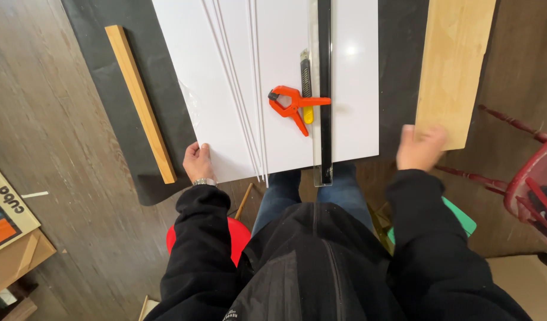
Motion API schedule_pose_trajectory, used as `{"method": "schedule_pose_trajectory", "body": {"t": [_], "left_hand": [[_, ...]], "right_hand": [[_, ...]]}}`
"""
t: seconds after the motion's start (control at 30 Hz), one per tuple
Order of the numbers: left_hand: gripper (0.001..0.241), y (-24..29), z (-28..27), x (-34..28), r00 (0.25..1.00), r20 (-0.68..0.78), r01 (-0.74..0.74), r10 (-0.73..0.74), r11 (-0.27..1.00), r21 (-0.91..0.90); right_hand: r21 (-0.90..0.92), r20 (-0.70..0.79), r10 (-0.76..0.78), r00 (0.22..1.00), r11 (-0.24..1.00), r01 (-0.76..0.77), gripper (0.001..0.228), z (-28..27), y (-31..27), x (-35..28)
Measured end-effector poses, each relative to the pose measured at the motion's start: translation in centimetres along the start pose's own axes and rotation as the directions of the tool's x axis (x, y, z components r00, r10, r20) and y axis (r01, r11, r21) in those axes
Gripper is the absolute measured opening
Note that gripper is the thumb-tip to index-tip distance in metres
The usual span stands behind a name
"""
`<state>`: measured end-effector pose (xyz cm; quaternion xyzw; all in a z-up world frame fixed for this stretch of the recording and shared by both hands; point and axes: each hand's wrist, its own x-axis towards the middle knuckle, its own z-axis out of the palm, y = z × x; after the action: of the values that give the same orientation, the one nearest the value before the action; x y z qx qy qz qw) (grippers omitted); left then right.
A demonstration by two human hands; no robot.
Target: Measuring, aligning, and cutting cardboard and wooden materials using a utility knife and ruler on a workbench.
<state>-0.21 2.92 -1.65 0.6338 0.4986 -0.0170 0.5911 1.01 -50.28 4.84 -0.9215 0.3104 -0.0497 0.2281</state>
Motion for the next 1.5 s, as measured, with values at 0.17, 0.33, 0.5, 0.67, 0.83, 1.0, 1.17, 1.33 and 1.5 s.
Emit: {"method": "schedule_pose_trajectory", "body": {"t": [0.17,0.33,0.5,0.67,0.83,1.0,1.17,1.33,1.5], "left_hand": [[0.021,-0.7,-0.1,0.4,1.0,0.001,-0.021,0.021,0.999,0.043],[0.021,-0.9,-0.5,0.5,1.0,0.004,-0.03,0.03,0.999,0.024],[0.02,-0.2,-0.2,0.2,1.0,-0.009,-0.013,0.013,0.998,0.063],[0.021,-1.0,-0.2,0.8,0.999,0.009,-0.047,0.047,0.996,0.073],[0.022,-0.4,-0.3,0.3,0.999,-0.024,-0.042,0.045,0.992,0.116],[0.022,0.4,0.0,0.0,1.0,-0.024,-0.001,0.005,0.99,0.143],[0.021,-0.6,-0.1,0.4,1.0,-0.012,0.007,-0.006,0.999,0.042],[0.02,-1.2,0.1,0.8,0.999,-0.025,-0.029,0.03,0.999,0.014],[0.023,-1.1,0.1,0.0,0.994,-0.061,-0.09,0.092,0.995,0.041]], "right_hand": [[0.295,0.028,0.574,0.819,0.778,-0.555,0.053,-3.4,3.3,2.5],[0.594,0.558,0.582,0.591,0.217,-0.775,0.042,-3.2,7.6,2.6],[0.615,0.608,0.488,0.627,0.21,-0.76,0.038,-2.5,10.5,2.4],[0.659,0.526,0.531,0.665,0.241,-0.713,0.03,-2.3,11.8,0.4],[0.697,0.584,0.441,0.681,0.158,-0.7,0.034,-1.7,12.3,-1.9],[0.684,0.587,0.472,0.657,0.144,-0.715,0.049,-4.4,8.2,-1.4],[0.704,0.566,0.458,0.685,0.164,-0.691,0.037,-6.3,10.2,1.6],[0.581,0.688,0.445,0.573,0.133,-0.803,0.025,-6.2,12.6,4.0],[0.487,0.675,0.478,0.562,0.283,-0.826,0.018,-4.8,15.1,4.2]]}}
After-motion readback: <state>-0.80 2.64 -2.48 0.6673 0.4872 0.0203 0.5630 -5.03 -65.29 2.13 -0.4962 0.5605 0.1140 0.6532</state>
